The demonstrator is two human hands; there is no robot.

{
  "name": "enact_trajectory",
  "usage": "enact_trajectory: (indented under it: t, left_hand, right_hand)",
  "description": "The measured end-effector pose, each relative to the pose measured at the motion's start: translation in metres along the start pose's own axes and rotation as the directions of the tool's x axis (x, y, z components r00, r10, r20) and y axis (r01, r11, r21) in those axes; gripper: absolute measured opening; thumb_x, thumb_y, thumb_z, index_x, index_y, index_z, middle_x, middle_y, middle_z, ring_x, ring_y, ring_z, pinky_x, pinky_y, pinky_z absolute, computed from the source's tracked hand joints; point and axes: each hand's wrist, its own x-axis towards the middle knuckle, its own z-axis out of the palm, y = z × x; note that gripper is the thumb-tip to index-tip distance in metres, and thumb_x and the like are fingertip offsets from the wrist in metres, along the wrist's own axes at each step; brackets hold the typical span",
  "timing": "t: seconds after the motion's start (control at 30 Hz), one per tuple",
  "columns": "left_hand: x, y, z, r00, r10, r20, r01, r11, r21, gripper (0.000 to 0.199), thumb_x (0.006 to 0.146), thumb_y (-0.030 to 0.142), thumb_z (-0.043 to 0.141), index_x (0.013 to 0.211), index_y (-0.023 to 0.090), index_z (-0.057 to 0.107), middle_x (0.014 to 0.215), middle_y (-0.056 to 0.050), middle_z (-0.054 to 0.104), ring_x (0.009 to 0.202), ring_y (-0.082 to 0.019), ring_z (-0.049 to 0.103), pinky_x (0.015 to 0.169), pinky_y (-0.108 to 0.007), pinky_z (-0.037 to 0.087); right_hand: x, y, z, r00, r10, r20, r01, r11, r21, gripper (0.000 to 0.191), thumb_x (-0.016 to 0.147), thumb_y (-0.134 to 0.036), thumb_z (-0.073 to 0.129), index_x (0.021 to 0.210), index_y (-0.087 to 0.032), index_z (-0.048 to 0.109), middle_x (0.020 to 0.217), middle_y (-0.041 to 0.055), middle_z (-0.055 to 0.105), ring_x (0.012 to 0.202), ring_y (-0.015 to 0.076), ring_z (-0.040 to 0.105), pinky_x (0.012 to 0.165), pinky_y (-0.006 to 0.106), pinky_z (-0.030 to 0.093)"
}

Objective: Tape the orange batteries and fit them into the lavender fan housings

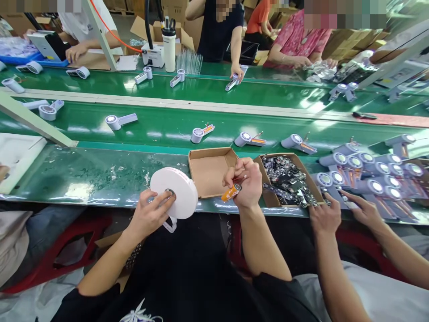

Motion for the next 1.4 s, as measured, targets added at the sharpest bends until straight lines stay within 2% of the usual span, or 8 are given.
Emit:
enact_trajectory:
  t: [0.2,0.57,0.8,1.0,1.13,1.23,1.3,1.4]
  left_hand:
    - [0.017,0.019,-0.001,0.997,0.069,-0.025,-0.068,0.996,0.052,0.052,0.094,0.015,0.073,0.140,0.038,0.067,0.130,0.001,0.075,0.106,-0.029,0.044,0.109,-0.050,0.045]
    - [0.016,0.025,0.015,0.982,0.026,0.188,-0.023,1.000,-0.017,0.069,0.101,0.013,0.059,0.160,0.047,0.047,0.145,0.001,0.068,0.112,-0.029,0.049,0.120,-0.061,0.042]
    - [0.029,0.035,0.016,0.974,0.018,0.225,0.000,0.997,-0.083,0.072,0.103,0.009,0.053,0.164,0.048,0.041,0.144,0.003,0.070,0.111,-0.028,0.053,0.121,-0.063,0.041]
    - [0.034,0.024,0.010,0.952,-0.022,0.305,0.055,0.993,-0.102,0.069,0.102,0.014,0.057,0.161,0.048,0.045,0.146,0.001,0.068,0.117,-0.028,0.054,0.124,-0.064,0.040]
    - [0.030,0.010,-0.004,0.960,-0.053,0.274,0.080,0.993,-0.089,0.070,0.103,0.016,0.058,0.161,0.051,0.044,0.143,0.002,0.069,0.118,-0.028,0.053,0.121,-0.065,0.041]
    - [0.031,0.006,-0.012,0.953,-0.053,0.299,0.088,0.990,-0.106,0.069,0.101,0.018,0.061,0.160,0.051,0.046,0.143,0.001,0.068,0.121,-0.029,0.050,0.123,-0.065,0.039]
    - [0.034,0.007,-0.015,0.951,-0.034,0.307,0.072,0.991,-0.111,0.069,0.101,0.019,0.060,0.161,0.049,0.044,0.144,0.000,0.067,0.119,-0.029,0.049,0.123,-0.064,0.039]
    - [0.039,0.012,-0.015,0.963,-0.051,0.265,0.075,0.994,-0.078,0.071,0.103,0.019,0.057,0.165,0.048,0.038,0.145,-0.001,0.067,0.113,-0.030,0.047,0.116,-0.063,0.040]
  right_hand:
    - [-0.023,-0.002,0.015,0.998,-0.058,0.026,0.061,0.991,-0.118,0.080,0.076,-0.107,0.034,0.095,-0.030,0.040,0.061,-0.0082,0.036,0.047,0.0153,0.040,0.046,0.028,0.038]
    - [-0.033,0.014,0.000,0.997,-0.076,0.006,0.070,0.884,-0.462,0.081,0.087,-0.098,0.006,0.101,-0.029,0.046,0.066,-0.0042,0.036,0.057,0.0182,0.038,0.055,0.033,0.033]
    - [-0.031,0.026,-0.006,0.997,0.007,-0.083,-0.044,0.891,-0.452,0.078,0.090,-0.097,0.014,0.103,-0.029,0.049,0.072,-0.0022,0.044,0.062,0.0180,0.047,0.055,0.030,0.040]
    - [-0.036,0.027,-0.014,0.993,0.014,-0.119,-0.048,0.955,-0.294,0.077,0.088,-0.099,0.032,0.108,-0.029,0.058,0.093,0.0030,0.061,0.084,0.0193,0.064,0.072,0.031,0.056]
    - [-0.044,0.015,-0.037,0.986,0.160,0.042,-0.147,0.964,-0.221,0.058,0.087,-0.071,0.078,0.126,-0.029,0.068,0.118,0.0058,0.075,0.107,0.0226,0.073,0.094,0.036,0.062]
    - [-0.045,0.007,-0.044,0.934,0.305,0.184,-0.235,0.916,-0.325,0.045,0.083,-0.049,0.090,0.119,-0.025,0.078,0.112,0.0059,0.081,0.103,0.0273,0.078,0.096,0.043,0.065]
    - [-0.042,0.004,-0.043,0.919,0.337,0.204,-0.245,0.894,-0.376,0.034,0.083,-0.044,0.090,0.109,-0.023,0.083,0.102,0.0047,0.083,0.096,0.0289,0.079,0.092,0.045,0.067]
    - [-0.037,0.009,-0.034,0.957,0.272,0.099,-0.236,0.931,-0.280,0.033,0.077,-0.042,0.094,0.101,-0.022,0.084,0.095,0.0042,0.083,0.089,0.0292,0.080,0.085,0.045,0.069]
